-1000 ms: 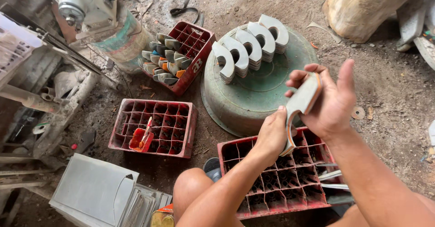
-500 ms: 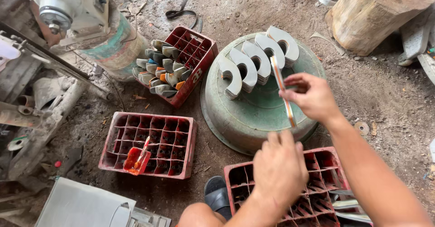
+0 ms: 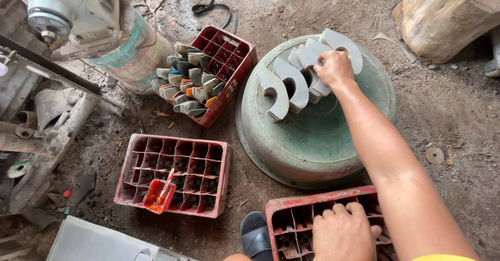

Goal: The person sits on a small stool and repeatedly picks up pairs of curved metal pieces from a red crate. They align the pieces and place them onto a growing stack on an overturned green basin. The person continues this process, handling the parts one by one and building a tall stack.

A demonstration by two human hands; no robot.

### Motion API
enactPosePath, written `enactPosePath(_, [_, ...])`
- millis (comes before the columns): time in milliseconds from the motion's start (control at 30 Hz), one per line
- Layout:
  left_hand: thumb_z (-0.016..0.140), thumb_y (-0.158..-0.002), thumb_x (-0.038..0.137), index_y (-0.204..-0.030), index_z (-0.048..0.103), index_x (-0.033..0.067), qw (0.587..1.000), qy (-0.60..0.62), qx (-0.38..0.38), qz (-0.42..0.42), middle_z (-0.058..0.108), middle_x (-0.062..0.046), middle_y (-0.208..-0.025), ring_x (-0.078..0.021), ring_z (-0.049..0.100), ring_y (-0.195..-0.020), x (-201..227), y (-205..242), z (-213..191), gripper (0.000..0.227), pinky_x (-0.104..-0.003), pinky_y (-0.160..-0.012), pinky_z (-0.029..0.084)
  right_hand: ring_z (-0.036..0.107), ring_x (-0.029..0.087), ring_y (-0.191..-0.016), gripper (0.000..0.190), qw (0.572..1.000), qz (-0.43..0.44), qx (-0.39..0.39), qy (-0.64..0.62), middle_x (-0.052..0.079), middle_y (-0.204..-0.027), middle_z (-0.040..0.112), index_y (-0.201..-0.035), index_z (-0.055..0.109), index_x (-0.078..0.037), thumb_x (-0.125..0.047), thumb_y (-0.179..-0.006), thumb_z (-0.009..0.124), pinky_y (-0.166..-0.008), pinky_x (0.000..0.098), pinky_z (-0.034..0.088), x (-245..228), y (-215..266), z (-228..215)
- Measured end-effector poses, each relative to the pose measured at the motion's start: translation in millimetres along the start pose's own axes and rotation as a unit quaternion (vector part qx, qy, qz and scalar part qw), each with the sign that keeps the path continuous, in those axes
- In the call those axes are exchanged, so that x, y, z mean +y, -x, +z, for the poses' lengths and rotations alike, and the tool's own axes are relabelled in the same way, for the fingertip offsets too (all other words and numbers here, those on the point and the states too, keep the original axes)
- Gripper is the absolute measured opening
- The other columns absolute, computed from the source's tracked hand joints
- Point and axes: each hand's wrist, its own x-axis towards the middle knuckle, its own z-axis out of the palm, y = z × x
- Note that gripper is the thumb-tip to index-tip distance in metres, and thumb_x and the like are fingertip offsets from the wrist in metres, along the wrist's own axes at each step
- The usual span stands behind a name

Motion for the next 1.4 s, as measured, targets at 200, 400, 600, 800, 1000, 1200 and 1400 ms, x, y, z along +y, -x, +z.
enactPosePath(200, [0.085, -0.081, 0.054, -0.116, 0.064, -0.0074, 1.000, -0.009, -0.010, -0.013, 0.068, -0.025, -0.099, -0.0423, 0.068, -0.090, 0.1, -6.5, 13.9, 0.074, -0.058, -0.077, 0.053, 0.071, 0.038, -0.103, 0.035, 0.999, -0.044, -0.009, 0.016, 0.024, -0.109, 0.074, -0.114, 0.079, -0.009, -0.023, -0.083, 0.086, -0.096, 0.0453, 0.055, -1.8, -2.6, 11.2])
enactPosePath(400, [0.086, -0.081, 0.054, -0.116, 0.064, -0.0073, 1.000, -0.003, -0.017, -0.011, 0.068, -0.025, -0.099, -0.0416, 0.068, -0.090, -0.2, -8.9, 15.0, 0.073, -0.057, -0.077, 0.053, 0.071, 0.038, -0.102, 0.035, 0.999, -0.042, -0.010, 0.005, 0.024, -0.109, 0.073, -0.114, 0.079, -0.009, -0.023, -0.082, 0.086, -0.094, 0.0454, 0.055, -8.1, 0.3, 6.6])
enactPosePath(600, [0.084, -0.083, 0.054, -0.118, 0.063, -0.0085, 0.999, 0.002, -0.048, -0.016, 0.068, -0.026, -0.100, -0.0412, 0.068, -0.093, 1.9, -9.4, 7.4, 0.075, -0.057, -0.080, 0.053, 0.071, 0.036, -0.101, 0.035, 0.999, -0.031, -0.023, -0.001, 0.022, -0.110, 0.073, -0.114, 0.078, -0.009, -0.022, -0.083, 0.086, -0.092, 0.0448, 0.056, -13.4, 3.6, 2.2])
enactPosePath(800, [0.084, -0.083, 0.054, -0.119, 0.062, -0.0081, 0.998, 0.002, -0.064, -0.016, 0.068, -0.026, -0.101, -0.0415, 0.068, -0.094, 4.8, -7.7, 0.8, 0.075, -0.057, -0.080, 0.053, 0.070, 0.035, -0.103, 0.038, 0.999, -0.028, -0.030, -0.008, 0.020, -0.112, 0.073, -0.114, 0.078, -0.010, -0.024, -0.081, 0.088, -0.093, 0.0445, 0.055, -17.1, 6.0, -2.1])
enactPosePath(1000, [0.080, -0.087, 0.051, -0.119, 0.060, -0.0071, 0.998, -0.011, -0.056, -0.003, 0.067, -0.025, -0.104, -0.0411, 0.068, -0.093, 6.3, -6.5, -13.9, 0.069, -0.054, -0.078, 0.054, 0.070, 0.034, -0.105, 0.039, 0.999, -0.032, -0.028, -0.014, 0.017, -0.110, 0.075, -0.117, 0.078, -0.015, -0.029, -0.082, 0.086, -0.092, 0.0464, 0.055, -16.5, 9.5, -20.4])
enactPosePath(1200, [0.075, -0.092, 0.048, -0.112, 0.061, -0.0011, 0.999, -0.042, -0.001, 0.011, 0.068, -0.024, -0.100, -0.0392, 0.070, -0.089, 7.9, 1.5, -37.6, 0.054, -0.051, -0.074, 0.056, 0.071, 0.031, -0.103, 0.037, 0.998, -0.047, -0.042, 0.010, 0.012, -0.111, 0.076, -0.116, 0.078, -0.016, -0.037, -0.085, 0.081, -0.090, 0.0456, 0.055, 7.0, 24.8, -72.9])
enactPosePath(1400, [0.072, -0.091, 0.049, -0.105, 0.062, 0.0040, 0.998, -0.068, 0.018, 0.002, 0.069, -0.022, -0.100, -0.0404, 0.071, -0.092, 13.7, 4.6, -44.8, 0.048, -0.051, -0.078, 0.058, 0.074, 0.028, -0.101, 0.032, 0.990, -0.017, -0.107, 0.086, 0.008, -0.109, 0.079, -0.113, 0.079, -0.016, -0.038, -0.091, 0.077, -0.092, 0.0438, 0.057, 71.3, 75.9, -150.3])
